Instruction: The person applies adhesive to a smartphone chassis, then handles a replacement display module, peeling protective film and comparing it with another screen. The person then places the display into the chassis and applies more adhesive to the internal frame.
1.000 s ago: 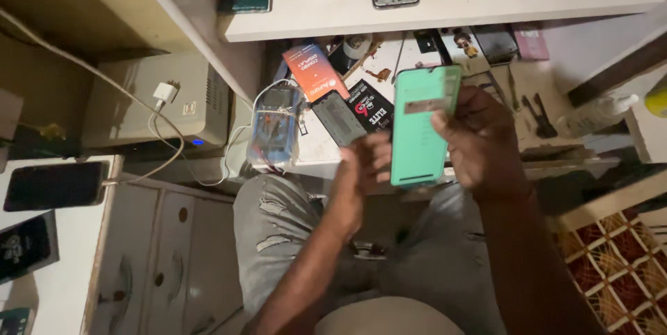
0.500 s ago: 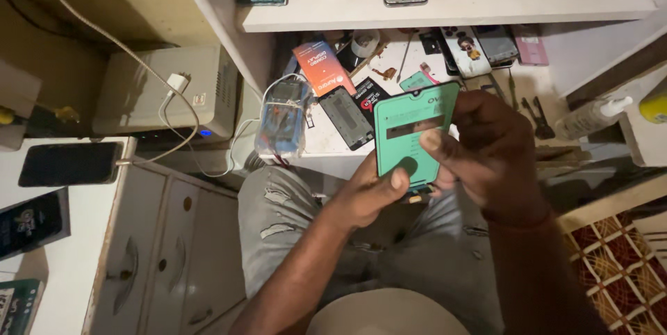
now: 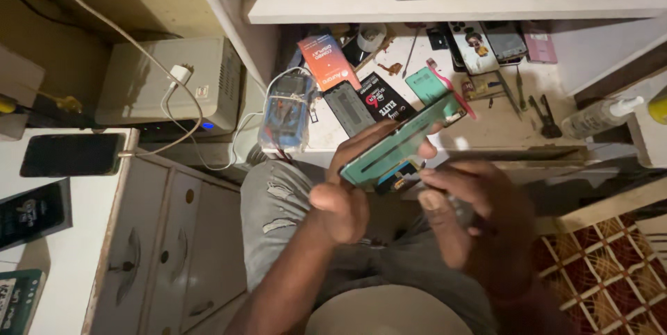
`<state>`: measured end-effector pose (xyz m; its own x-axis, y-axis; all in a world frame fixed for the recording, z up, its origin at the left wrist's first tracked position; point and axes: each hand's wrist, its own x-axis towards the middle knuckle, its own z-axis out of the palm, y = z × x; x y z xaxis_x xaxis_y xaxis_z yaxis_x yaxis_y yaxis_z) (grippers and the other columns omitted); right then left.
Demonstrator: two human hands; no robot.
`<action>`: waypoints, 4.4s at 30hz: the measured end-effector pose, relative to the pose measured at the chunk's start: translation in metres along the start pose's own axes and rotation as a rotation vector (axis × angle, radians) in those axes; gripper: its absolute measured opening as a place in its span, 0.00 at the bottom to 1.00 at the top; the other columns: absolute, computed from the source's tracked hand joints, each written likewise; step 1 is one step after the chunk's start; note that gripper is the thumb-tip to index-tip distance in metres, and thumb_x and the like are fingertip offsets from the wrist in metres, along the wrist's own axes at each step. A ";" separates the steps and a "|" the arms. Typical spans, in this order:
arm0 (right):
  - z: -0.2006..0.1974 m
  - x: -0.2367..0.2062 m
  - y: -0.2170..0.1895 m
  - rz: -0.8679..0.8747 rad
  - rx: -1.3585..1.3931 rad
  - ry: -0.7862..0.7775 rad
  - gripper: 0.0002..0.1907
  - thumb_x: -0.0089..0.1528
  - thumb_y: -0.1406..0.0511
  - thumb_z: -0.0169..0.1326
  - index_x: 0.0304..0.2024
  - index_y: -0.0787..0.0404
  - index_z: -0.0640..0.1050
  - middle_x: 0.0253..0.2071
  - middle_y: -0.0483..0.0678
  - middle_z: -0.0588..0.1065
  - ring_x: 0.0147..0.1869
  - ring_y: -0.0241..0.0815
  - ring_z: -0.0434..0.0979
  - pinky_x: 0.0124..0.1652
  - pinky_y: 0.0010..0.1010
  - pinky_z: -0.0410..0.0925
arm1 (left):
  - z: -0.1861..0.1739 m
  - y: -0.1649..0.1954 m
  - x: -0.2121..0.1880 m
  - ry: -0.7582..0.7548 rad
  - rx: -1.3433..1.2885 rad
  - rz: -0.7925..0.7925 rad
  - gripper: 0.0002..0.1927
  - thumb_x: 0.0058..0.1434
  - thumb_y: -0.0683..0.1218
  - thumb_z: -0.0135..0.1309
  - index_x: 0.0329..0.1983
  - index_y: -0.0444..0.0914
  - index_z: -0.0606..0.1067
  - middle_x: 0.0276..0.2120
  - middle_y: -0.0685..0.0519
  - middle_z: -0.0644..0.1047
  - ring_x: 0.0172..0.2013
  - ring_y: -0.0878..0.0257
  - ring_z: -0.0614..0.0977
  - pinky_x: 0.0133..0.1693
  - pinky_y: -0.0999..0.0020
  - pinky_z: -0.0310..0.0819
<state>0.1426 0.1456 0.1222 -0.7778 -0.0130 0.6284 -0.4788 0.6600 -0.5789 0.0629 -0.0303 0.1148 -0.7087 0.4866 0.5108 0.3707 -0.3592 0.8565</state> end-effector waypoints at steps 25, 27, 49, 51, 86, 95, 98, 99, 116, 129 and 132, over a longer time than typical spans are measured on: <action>0.010 0.006 -0.009 0.061 -0.041 0.059 0.14 0.59 0.70 0.66 0.46 0.62 0.78 0.42 0.50 0.78 0.40 0.39 0.79 0.38 0.29 0.71 | 0.025 -0.009 -0.010 0.282 -0.763 -0.107 0.54 0.74 0.76 0.14 0.68 0.24 0.66 0.54 0.31 0.77 0.53 0.42 0.82 0.58 0.44 0.77; 0.008 0.008 -0.007 -0.005 -0.051 0.052 0.13 0.61 0.70 0.66 0.46 0.60 0.78 0.44 0.50 0.77 0.46 0.43 0.81 0.41 0.30 0.73 | 0.026 -0.009 -0.009 0.310 -0.786 -0.136 0.54 0.73 0.75 0.14 0.69 0.25 0.65 0.53 0.31 0.77 0.52 0.41 0.82 0.59 0.43 0.78; -0.005 0.012 -0.008 -0.008 -0.236 -0.025 0.09 0.58 0.67 0.67 0.39 0.59 0.83 0.39 0.48 0.76 0.43 0.45 0.79 0.41 0.35 0.72 | 0.029 -0.015 -0.004 0.292 -0.836 -0.231 0.53 0.74 0.76 0.14 0.71 0.28 0.66 0.52 0.35 0.78 0.52 0.43 0.82 0.49 0.50 0.81; -0.006 0.013 -0.007 -0.032 -0.234 -0.044 0.09 0.57 0.67 0.67 0.40 0.60 0.82 0.40 0.47 0.76 0.43 0.46 0.79 0.42 0.34 0.72 | 0.028 -0.017 -0.003 0.282 -0.819 -0.249 0.54 0.73 0.77 0.15 0.69 0.27 0.67 0.51 0.35 0.78 0.52 0.44 0.83 0.47 0.52 0.82; -0.012 0.014 0.018 -0.043 -0.216 -0.182 0.10 0.56 0.66 0.66 0.37 0.60 0.79 0.42 0.53 0.76 0.47 0.51 0.80 0.45 0.39 0.73 | 0.032 -0.032 0.003 0.331 -0.815 -0.375 0.52 0.71 0.76 0.18 0.68 0.29 0.68 0.54 0.36 0.78 0.52 0.48 0.82 0.46 0.52 0.78; -0.005 0.006 0.030 -0.016 -0.131 -0.152 0.10 0.58 0.66 0.65 0.39 0.61 0.76 0.40 0.53 0.75 0.44 0.50 0.80 0.42 0.39 0.73 | 0.032 -0.038 0.006 0.336 -0.728 -0.338 0.50 0.72 0.75 0.18 0.68 0.29 0.68 0.54 0.37 0.78 0.53 0.47 0.82 0.57 0.50 0.77; -0.001 0.005 0.034 -0.041 -0.121 -0.093 0.14 0.59 0.65 0.66 0.42 0.62 0.76 0.42 0.52 0.75 0.44 0.49 0.80 0.42 0.37 0.72 | 0.031 -0.038 0.006 0.335 -0.721 -0.326 0.51 0.73 0.75 0.17 0.68 0.28 0.68 0.53 0.36 0.78 0.53 0.46 0.82 0.57 0.50 0.78; 0.001 0.004 0.036 -0.068 -0.107 -0.065 0.15 0.60 0.65 0.65 0.45 0.63 0.75 0.43 0.52 0.75 0.46 0.48 0.80 0.43 0.36 0.73 | 0.030 -0.038 0.005 0.312 -0.693 -0.312 0.53 0.73 0.76 0.17 0.68 0.26 0.68 0.52 0.36 0.78 0.54 0.47 0.82 0.57 0.50 0.78; 0.005 0.001 0.030 -0.094 -0.326 -0.001 0.12 0.58 0.64 0.69 0.42 0.61 0.84 0.39 0.49 0.75 0.41 0.45 0.77 0.40 0.34 0.71 | 0.028 -0.038 0.003 0.278 -0.654 -0.278 0.55 0.73 0.76 0.14 0.68 0.25 0.68 0.49 0.36 0.80 0.55 0.47 0.81 0.62 0.50 0.75; -0.005 0.011 0.028 -0.107 -0.248 -0.108 0.08 0.58 0.66 0.66 0.39 0.59 0.82 0.40 0.48 0.74 0.45 0.47 0.77 0.45 0.37 0.72 | 0.031 -0.040 0.002 0.251 -0.595 -0.307 0.51 0.73 0.74 0.16 0.69 0.28 0.68 0.54 0.39 0.79 0.57 0.51 0.81 0.59 0.53 0.76; -0.005 0.013 0.026 -0.124 -0.222 -0.112 0.08 0.59 0.66 0.65 0.40 0.60 0.82 0.41 0.49 0.74 0.46 0.47 0.78 0.45 0.37 0.73 | 0.030 -0.041 0.001 0.231 -0.579 -0.299 0.51 0.74 0.74 0.17 0.69 0.28 0.69 0.53 0.39 0.79 0.58 0.52 0.80 0.61 0.55 0.75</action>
<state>0.1222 0.1664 0.1176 -0.7645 -0.1789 0.6193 -0.4822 0.7963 -0.3653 0.0653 0.0089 0.0828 -0.8643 0.4716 0.1747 -0.1951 -0.6346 0.7478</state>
